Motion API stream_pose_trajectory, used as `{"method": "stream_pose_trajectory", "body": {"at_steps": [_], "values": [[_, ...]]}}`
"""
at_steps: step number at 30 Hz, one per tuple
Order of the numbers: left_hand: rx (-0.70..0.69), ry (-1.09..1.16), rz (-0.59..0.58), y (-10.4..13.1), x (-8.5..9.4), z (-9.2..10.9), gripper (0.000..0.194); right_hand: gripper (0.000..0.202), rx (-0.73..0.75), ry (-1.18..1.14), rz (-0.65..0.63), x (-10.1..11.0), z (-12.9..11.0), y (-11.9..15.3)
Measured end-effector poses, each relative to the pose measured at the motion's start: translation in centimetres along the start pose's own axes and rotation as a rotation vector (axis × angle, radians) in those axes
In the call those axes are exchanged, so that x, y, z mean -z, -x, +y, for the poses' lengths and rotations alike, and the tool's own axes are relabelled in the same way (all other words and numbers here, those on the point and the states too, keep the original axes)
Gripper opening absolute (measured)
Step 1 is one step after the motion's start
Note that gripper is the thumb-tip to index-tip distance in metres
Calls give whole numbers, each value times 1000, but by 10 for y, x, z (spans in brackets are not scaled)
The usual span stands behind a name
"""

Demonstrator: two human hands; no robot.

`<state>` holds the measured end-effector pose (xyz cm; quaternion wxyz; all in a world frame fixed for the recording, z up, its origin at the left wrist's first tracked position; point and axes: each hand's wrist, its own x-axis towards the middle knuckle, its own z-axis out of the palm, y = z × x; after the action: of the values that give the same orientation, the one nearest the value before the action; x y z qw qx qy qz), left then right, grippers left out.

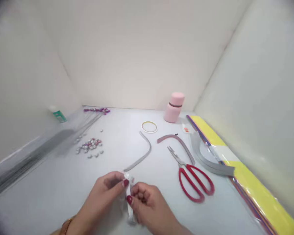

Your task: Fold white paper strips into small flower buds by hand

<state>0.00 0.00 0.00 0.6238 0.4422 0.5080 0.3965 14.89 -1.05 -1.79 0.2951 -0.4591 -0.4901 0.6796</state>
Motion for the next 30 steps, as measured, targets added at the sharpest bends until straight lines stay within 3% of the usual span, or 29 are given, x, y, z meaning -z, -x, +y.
{"method": "stream_pose_trajectory", "body": {"at_steps": [7,12,16,23,30], "values": [[-18,15,27,-7,6,0,15,36,-19,13,-50,4,2,1],[22,78,20,-9,6,-3,13,39,-38,-97,-114,9,0,1],[61,123,7,-8,1,-1,15,36,11,-147,-57,8,-2,0],[102,226,-142,0,-7,-6,20,34,30,-126,44,1,-5,2],[79,222,-229,0,-5,-4,19,32,-5,-169,14,2,-9,4]]}}
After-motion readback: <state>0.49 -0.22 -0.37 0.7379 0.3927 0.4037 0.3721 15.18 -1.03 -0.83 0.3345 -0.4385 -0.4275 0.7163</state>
